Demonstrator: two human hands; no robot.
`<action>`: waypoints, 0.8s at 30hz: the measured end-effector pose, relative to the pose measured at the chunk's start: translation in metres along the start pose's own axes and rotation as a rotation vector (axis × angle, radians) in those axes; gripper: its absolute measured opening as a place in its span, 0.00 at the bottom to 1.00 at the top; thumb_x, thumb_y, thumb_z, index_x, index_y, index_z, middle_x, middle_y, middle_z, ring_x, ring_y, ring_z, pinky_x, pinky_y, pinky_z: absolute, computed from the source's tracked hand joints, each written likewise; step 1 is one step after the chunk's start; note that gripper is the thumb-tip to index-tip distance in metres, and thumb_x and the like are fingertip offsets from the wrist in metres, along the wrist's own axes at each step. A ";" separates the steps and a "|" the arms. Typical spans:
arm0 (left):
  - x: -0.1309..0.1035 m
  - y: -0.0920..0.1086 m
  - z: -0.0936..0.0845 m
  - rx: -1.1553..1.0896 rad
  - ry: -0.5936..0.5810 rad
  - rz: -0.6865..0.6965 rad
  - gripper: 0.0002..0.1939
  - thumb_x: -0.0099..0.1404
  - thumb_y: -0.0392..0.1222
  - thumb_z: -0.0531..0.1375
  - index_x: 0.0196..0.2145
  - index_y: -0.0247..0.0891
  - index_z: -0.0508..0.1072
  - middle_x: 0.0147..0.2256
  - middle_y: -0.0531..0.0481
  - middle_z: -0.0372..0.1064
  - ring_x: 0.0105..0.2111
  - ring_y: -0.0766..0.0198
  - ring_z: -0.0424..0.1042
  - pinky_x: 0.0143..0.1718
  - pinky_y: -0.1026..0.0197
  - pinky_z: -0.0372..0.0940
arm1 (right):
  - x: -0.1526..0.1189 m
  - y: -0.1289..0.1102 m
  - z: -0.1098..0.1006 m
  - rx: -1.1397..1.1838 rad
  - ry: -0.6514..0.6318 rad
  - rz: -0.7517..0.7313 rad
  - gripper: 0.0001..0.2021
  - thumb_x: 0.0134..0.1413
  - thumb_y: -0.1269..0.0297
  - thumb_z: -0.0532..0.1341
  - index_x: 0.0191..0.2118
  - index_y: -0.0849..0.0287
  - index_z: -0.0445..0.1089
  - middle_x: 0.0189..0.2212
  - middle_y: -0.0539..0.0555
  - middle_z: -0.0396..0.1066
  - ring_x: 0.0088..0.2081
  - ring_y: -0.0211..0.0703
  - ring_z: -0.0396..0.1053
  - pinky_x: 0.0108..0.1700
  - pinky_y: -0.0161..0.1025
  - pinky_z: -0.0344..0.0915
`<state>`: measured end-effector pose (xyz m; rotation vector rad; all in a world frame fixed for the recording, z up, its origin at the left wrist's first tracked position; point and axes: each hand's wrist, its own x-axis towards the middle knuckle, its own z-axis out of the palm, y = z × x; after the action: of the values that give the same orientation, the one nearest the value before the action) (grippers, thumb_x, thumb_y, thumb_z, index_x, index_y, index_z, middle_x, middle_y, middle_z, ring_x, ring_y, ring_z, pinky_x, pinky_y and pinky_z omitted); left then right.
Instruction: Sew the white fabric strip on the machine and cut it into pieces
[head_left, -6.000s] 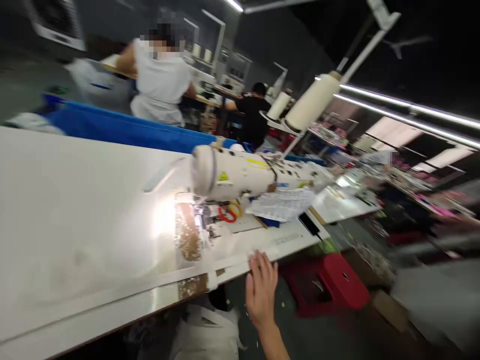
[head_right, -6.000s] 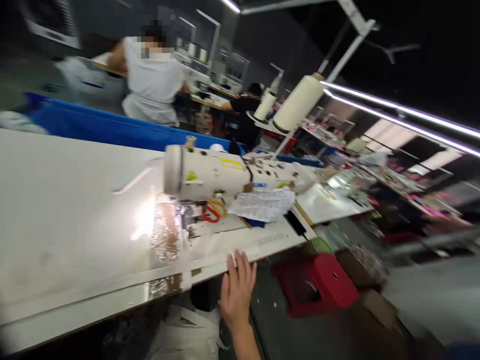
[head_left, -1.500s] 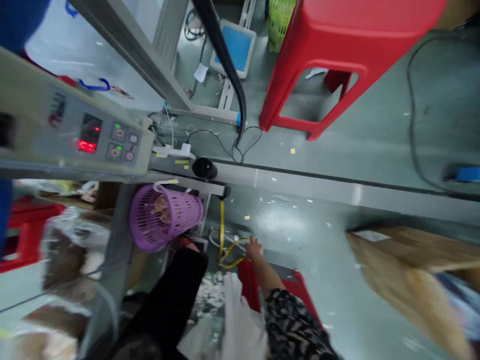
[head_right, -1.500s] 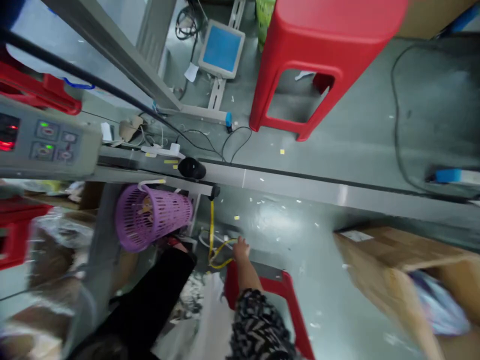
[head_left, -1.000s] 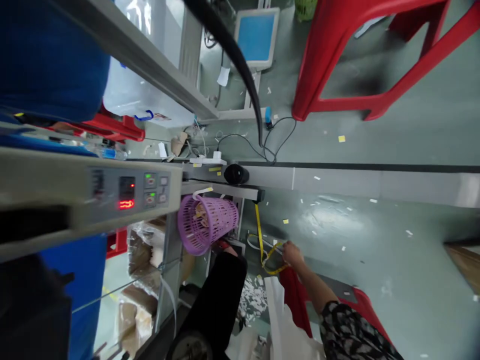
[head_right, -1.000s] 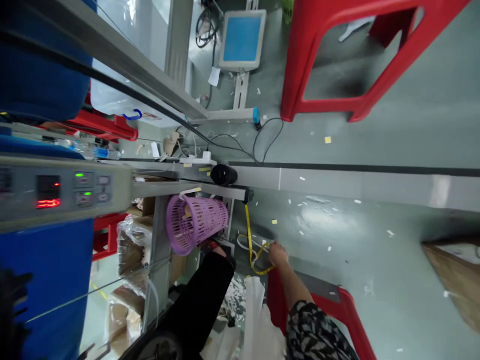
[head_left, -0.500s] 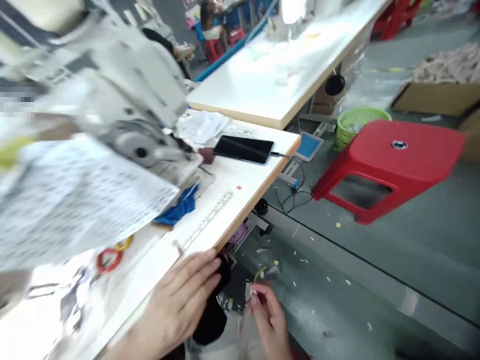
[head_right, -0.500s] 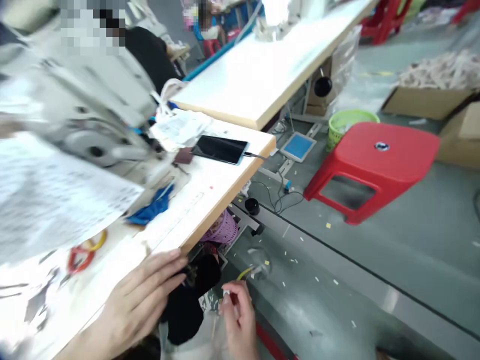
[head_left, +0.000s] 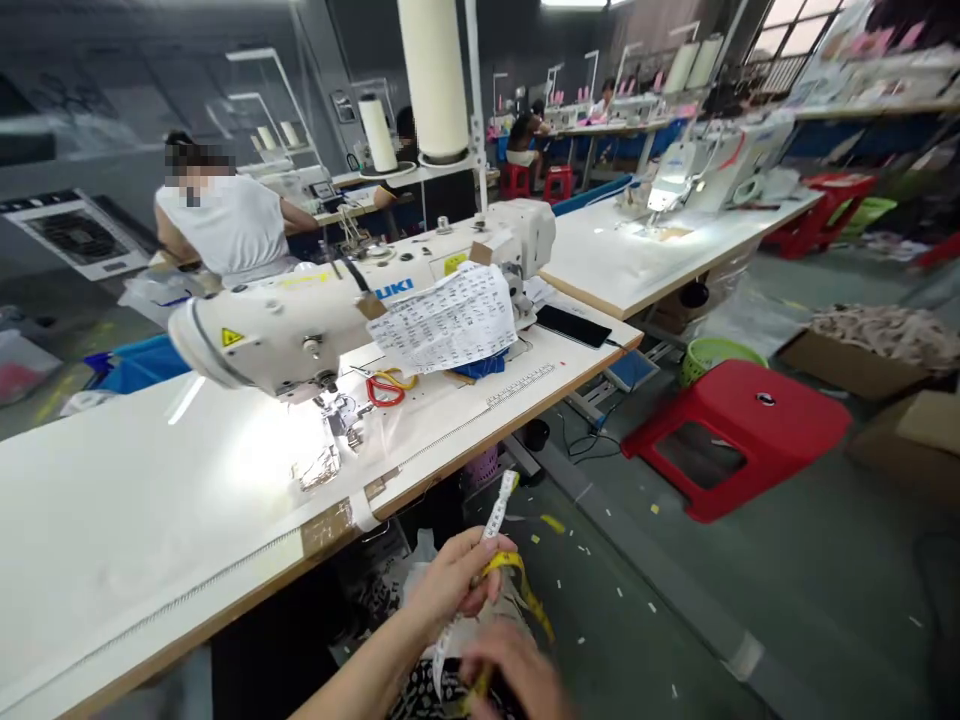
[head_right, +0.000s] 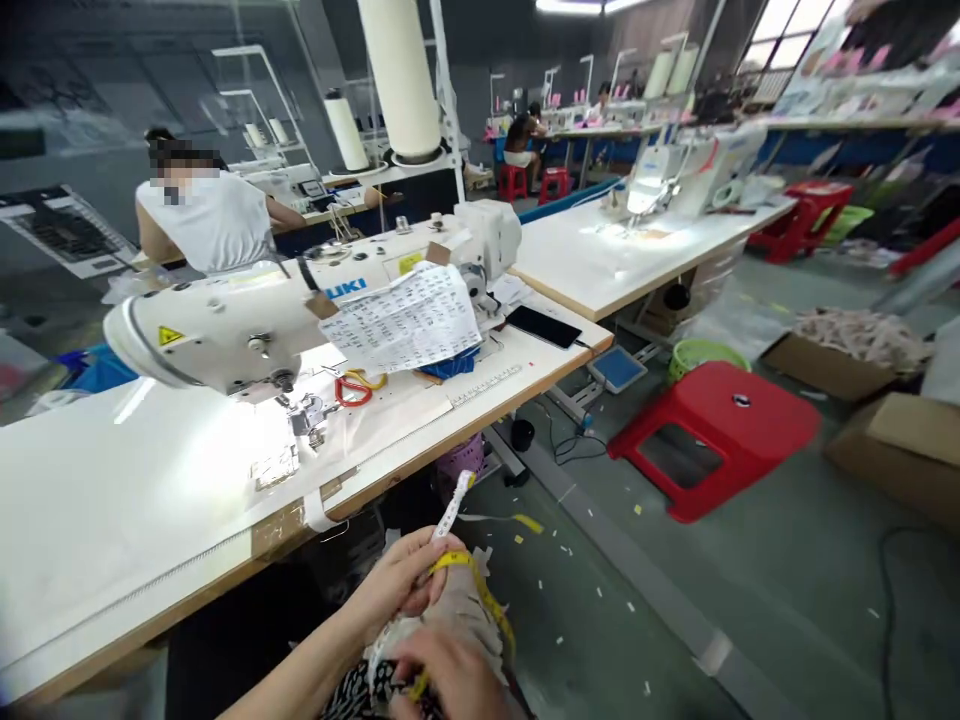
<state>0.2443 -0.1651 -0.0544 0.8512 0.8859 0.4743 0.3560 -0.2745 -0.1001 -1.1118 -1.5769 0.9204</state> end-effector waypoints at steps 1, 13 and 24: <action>-0.007 0.004 -0.001 0.075 -0.045 0.019 0.30 0.58 0.64 0.61 0.41 0.32 0.72 0.14 0.58 0.61 0.10 0.76 0.42 0.14 0.69 0.37 | 0.002 -0.004 -0.011 -0.037 0.150 0.072 0.08 0.61 0.61 0.58 0.45 0.47 0.70 0.39 0.53 0.74 0.40 0.46 0.73 0.44 0.39 0.70; -0.056 0.023 -0.033 0.379 -0.311 0.260 0.28 0.66 0.66 0.51 0.36 0.35 0.68 0.19 0.57 0.59 0.14 0.74 0.54 0.16 0.69 0.47 | 0.096 -0.028 -0.001 0.289 0.218 0.380 0.25 0.58 0.37 0.54 0.36 0.56 0.72 0.33 0.58 0.77 0.34 0.49 0.74 0.38 0.44 0.71; -0.004 0.039 -0.035 0.033 -0.226 0.199 0.31 0.54 0.71 0.57 0.23 0.36 0.64 0.12 0.57 0.58 0.09 0.75 0.46 0.13 0.68 0.42 | 0.125 -0.048 0.001 0.093 0.142 0.089 0.21 0.64 0.45 0.53 0.51 0.55 0.70 0.44 0.58 0.72 0.44 0.46 0.71 0.48 0.41 0.68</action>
<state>0.2123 -0.1291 -0.0337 1.0076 0.6057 0.5256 0.3288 -0.1703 -0.0207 -1.1634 -1.3658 0.9428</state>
